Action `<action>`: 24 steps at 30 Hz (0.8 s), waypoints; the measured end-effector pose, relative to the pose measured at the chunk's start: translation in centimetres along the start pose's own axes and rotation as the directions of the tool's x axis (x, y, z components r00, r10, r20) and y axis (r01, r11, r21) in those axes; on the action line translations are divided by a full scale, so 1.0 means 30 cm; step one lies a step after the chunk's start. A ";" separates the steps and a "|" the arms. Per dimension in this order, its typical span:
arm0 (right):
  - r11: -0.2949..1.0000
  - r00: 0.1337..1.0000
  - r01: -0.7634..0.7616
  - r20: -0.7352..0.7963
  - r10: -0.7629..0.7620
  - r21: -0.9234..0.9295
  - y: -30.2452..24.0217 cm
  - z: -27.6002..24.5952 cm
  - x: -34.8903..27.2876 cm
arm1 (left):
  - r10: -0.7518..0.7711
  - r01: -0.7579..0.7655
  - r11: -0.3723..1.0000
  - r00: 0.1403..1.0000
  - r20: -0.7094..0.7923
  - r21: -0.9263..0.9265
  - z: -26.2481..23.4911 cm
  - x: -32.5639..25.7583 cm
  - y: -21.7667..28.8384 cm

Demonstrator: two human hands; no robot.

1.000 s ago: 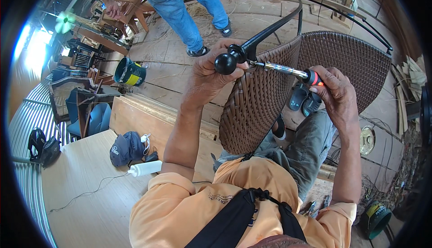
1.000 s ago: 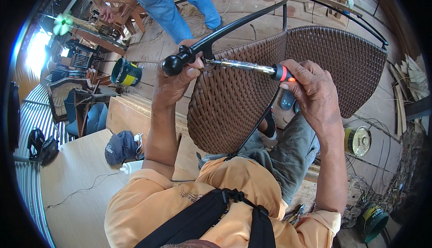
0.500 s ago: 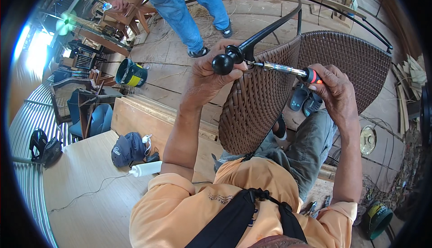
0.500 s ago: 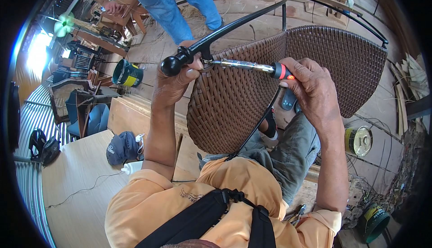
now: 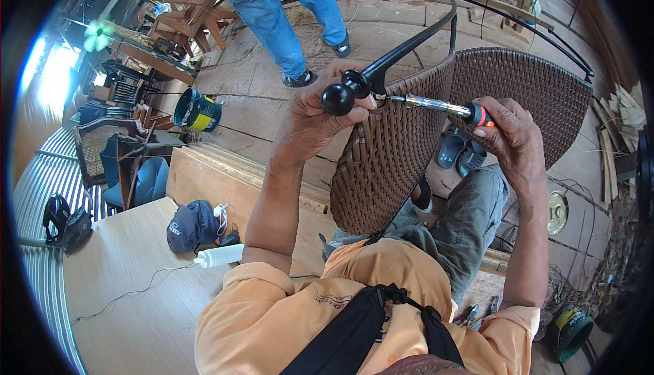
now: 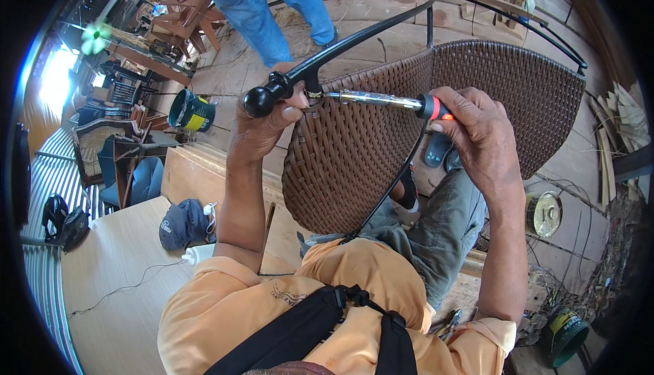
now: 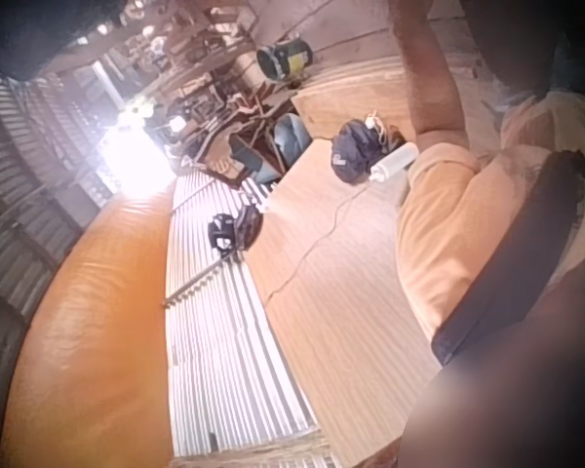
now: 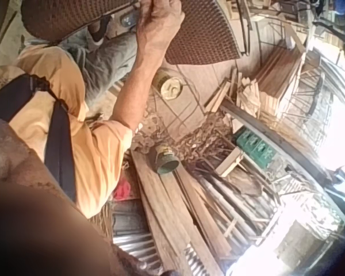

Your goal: Repairing a woven plastic chair using a soldering iron to melt and bond the plastic strands.

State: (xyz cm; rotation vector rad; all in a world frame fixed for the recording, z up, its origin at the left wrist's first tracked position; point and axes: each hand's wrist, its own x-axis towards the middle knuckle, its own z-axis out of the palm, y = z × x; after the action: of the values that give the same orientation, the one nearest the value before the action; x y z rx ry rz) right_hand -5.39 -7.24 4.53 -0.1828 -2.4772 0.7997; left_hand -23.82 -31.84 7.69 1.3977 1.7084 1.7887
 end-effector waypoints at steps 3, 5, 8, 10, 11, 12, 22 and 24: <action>1.000 1.000 -0.006 0.012 0.006 -0.010 -0.003 0.007 0.002 | 0.003 -0.004 1.000 1.000 -0.005 -0.020 0.000 0.001 0.000; 1.000 1.000 -0.016 0.026 0.016 -0.008 -0.004 0.007 0.007 | -0.001 0.001 1.000 1.000 -0.009 -0.023 0.001 0.001 0.000; 0.999 0.997 -0.041 0.059 0.040 0.010 -0.005 0.002 0.013 | -0.004 0.004 1.000 1.000 -0.015 -0.012 0.002 0.000 0.002; 0.998 0.996 -0.050 0.077 0.047 0.034 -0.006 -0.003 0.014 | -0.021 0.021 0.999 1.000 -0.022 -0.024 0.003 0.000 0.002; 0.998 0.996 -0.055 0.078 0.052 0.037 -0.007 -0.004 0.013 | -0.038 0.037 0.998 0.999 -0.028 -0.043 0.004 0.000 0.003; 0.997 0.996 -0.057 0.077 0.054 0.043 -0.007 -0.004 0.013 | -0.055 0.053 0.997 0.998 -0.032 -0.062 0.005 0.000 0.002; 0.998 0.998 0.068 0.005 -0.068 -0.010 0.000 0.006 0.016 | -0.036 0.033 0.997 0.999 -0.036 -0.076 0.012 0.004 0.006; 1.000 0.999 0.016 0.042 -0.015 -0.010 -0.002 0.000 0.013 | 0.003 -0.004 0.998 1.000 -0.022 -0.058 0.012 0.005 0.005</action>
State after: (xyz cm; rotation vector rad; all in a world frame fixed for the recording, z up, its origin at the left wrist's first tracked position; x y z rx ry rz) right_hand -5.72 -7.17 4.74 -0.1520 -2.5191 0.7924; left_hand -23.56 -31.54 7.81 1.3636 1.6523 1.8464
